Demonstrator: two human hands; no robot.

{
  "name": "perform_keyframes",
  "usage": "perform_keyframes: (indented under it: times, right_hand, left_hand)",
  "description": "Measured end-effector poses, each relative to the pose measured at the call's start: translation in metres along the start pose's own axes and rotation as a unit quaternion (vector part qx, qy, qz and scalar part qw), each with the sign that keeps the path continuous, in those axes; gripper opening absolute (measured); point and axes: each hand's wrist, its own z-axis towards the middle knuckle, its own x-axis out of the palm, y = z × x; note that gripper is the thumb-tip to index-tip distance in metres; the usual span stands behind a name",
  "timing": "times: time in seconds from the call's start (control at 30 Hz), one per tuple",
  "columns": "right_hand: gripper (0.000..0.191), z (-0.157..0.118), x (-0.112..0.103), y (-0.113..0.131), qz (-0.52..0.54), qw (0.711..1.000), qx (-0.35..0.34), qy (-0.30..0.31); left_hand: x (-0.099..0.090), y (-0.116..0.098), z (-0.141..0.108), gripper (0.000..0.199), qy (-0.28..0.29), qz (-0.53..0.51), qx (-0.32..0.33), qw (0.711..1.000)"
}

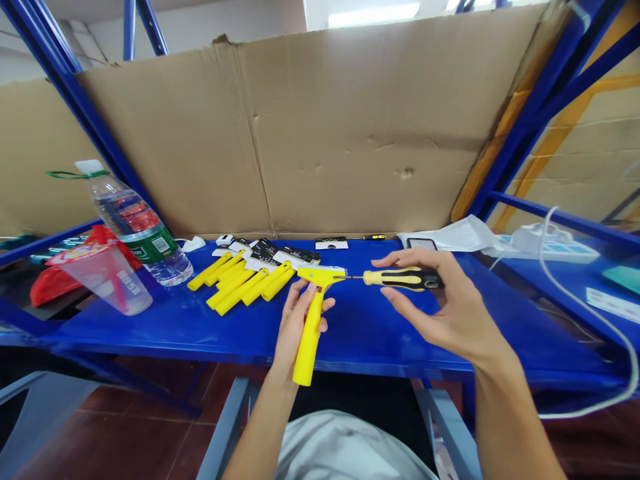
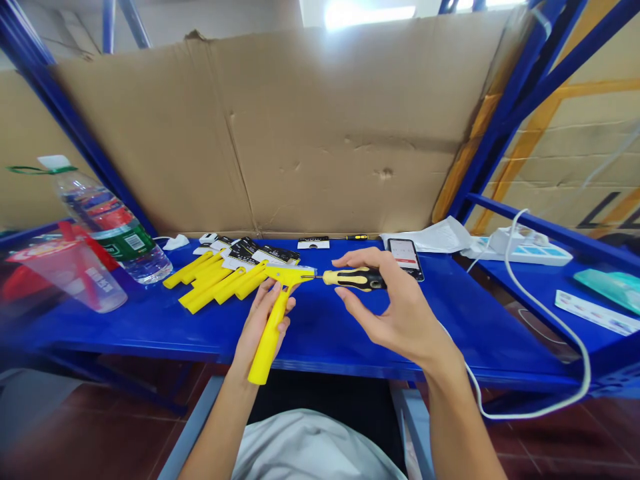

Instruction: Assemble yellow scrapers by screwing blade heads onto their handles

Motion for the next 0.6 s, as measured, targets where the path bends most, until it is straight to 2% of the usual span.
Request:
perform_keyframes:
  times: [0.13, 0.3, 0.4, 0.5, 0.6]
  right_hand:
    - [0.038, -0.0017, -0.0016, 0.0012, 0.032, 0.999, 0.019, 0.013]
    - [0.028, 0.0022, 0.0006, -0.0039, -0.029, 0.999, -0.02, -0.032]
    - [0.027, 0.0021, -0.0015, -0.0054, -0.043, 0.998, 0.001, -0.049]
    - [0.034, -0.0003, -0.0065, -0.0032, -0.001, 0.999, 0.033, -0.021]
    - [0.035, -0.0014, -0.0087, -0.0004, 0.034, 0.999, 0.026, 0.002]
  left_hand:
    - [0.0011, 0.0009, -0.0003, 0.05, 0.002, 0.003, 0.003, 1.0]
    - [0.001, 0.0013, -0.0012, 0.055, 0.005, 0.02, 0.013, 1.0]
    - [0.0011, 0.0014, -0.0022, 0.055, 0.02, 0.022, 0.016, 0.999]
    - [0.0026, 0.0011, -0.0035, 0.054, 0.029, 0.017, 0.013, 0.999]
    - [0.0038, 0.0004, -0.0038, 0.054, 0.03, 0.006, 0.011, 0.999]
